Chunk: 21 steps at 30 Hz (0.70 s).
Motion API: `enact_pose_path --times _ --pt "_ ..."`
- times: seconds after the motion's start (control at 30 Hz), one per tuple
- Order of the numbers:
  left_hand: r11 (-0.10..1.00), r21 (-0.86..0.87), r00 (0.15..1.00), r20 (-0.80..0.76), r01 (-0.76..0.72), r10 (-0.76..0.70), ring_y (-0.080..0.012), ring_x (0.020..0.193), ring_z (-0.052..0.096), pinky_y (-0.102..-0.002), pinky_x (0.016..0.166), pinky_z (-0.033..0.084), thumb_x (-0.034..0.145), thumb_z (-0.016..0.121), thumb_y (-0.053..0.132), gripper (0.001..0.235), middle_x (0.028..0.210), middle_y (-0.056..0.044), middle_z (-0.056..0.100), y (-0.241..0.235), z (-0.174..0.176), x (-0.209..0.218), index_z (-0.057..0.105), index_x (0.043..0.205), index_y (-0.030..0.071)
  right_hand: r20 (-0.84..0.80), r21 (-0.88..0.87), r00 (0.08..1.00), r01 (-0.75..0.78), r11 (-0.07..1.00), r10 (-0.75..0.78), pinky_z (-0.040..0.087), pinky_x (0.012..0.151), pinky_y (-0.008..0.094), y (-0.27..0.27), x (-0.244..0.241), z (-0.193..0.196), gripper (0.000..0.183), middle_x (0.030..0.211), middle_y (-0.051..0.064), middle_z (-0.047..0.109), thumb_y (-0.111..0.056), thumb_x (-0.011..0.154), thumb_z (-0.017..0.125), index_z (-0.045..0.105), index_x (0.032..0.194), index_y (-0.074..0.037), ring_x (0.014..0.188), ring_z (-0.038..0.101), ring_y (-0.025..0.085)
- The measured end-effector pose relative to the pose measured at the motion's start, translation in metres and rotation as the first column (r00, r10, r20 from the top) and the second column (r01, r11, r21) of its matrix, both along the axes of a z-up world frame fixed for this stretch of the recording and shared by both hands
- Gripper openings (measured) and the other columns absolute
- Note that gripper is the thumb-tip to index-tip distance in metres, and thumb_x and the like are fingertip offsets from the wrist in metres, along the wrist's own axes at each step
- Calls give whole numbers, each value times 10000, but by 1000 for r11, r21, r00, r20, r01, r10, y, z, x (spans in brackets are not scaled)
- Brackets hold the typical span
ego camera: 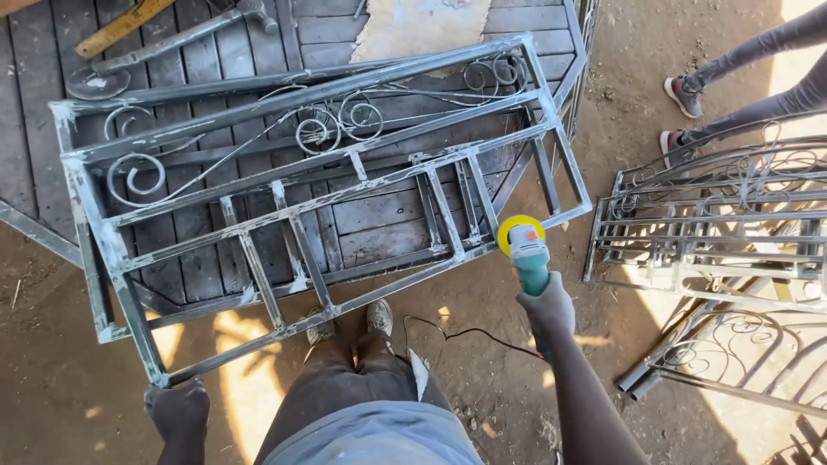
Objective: Grinding and smoothing welds on a metal frame using a handheld angle grinder.
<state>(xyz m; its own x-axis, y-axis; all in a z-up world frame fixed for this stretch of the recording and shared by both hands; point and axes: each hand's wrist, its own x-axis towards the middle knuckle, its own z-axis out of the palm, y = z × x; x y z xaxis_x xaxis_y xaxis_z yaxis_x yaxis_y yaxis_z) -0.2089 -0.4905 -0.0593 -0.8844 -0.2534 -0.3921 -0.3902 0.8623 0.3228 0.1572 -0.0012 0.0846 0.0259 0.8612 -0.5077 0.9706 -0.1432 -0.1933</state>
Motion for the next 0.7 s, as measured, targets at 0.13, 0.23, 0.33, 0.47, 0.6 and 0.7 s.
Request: enact_pose_path --times 0.13,0.23,0.33,0.47,0.6,0.7 --pt "999 1 997 -62 -41 41 -557 1130 551 -562 933 496 888 687 136 602 1316 -384 488 -11 -34 -2 457 1383 -117 6 -31 999 40 999 -40 510 749 513 7 0 -1 459 996 153 680 -318 784 703 452 1112 -117 875 677 373" --pt "999 1 995 -87 -43 43 -543 1126 571 -544 926 502 884 726 142 629 1298 -379 531 -6 -32 -1 474 1403 -108 56 -52 997 -54 997 57 506 748 512 12 -2 15 428 980 144 693 -312 791 700 449 1080 -121 866 688 380" --pt "997 27 996 -56 -73 75 -549 1194 531 -553 954 494 892 776 147 717 1358 -390 485 1 -15 3 419 1459 -109 68 -83 997 -30 996 36 512 750 503 2 -15 38 406 994 145 694 -300 817 698 454 1082 -113 874 688 365" --pt "984 45 985 -22 -171 172 -495 1290 443 -550 981 456 891 887 270 838 1426 -355 407 8 -14 2 379 1453 -87 94 -202 989 -92 975 113 478 739 472 4 -3 37 479 975 136 698 -395 771 712 454 1067 -119 873 691 364" --pt "987 44 987 -30 -156 157 -538 1261 475 -578 990 452 862 908 230 875 1408 -368 445 17 -2 7 381 1470 -114 52 -232 998 -30 972 43 472 643 427 -9 -13 52 449 888 108 654 -365 788 689 482 1092 -107 723 643 282" --pt "980 17 980 2 -201 201 -540 1168 575 -615 839 547 852 924 252 885 1414 -315 489 28 11 5 404 1512 -26 20 -226 997 73 971 -70 467 637 438 -15 -12 55 454 903 128 632 -329 782 661 469 1114 -86 736 621 285"
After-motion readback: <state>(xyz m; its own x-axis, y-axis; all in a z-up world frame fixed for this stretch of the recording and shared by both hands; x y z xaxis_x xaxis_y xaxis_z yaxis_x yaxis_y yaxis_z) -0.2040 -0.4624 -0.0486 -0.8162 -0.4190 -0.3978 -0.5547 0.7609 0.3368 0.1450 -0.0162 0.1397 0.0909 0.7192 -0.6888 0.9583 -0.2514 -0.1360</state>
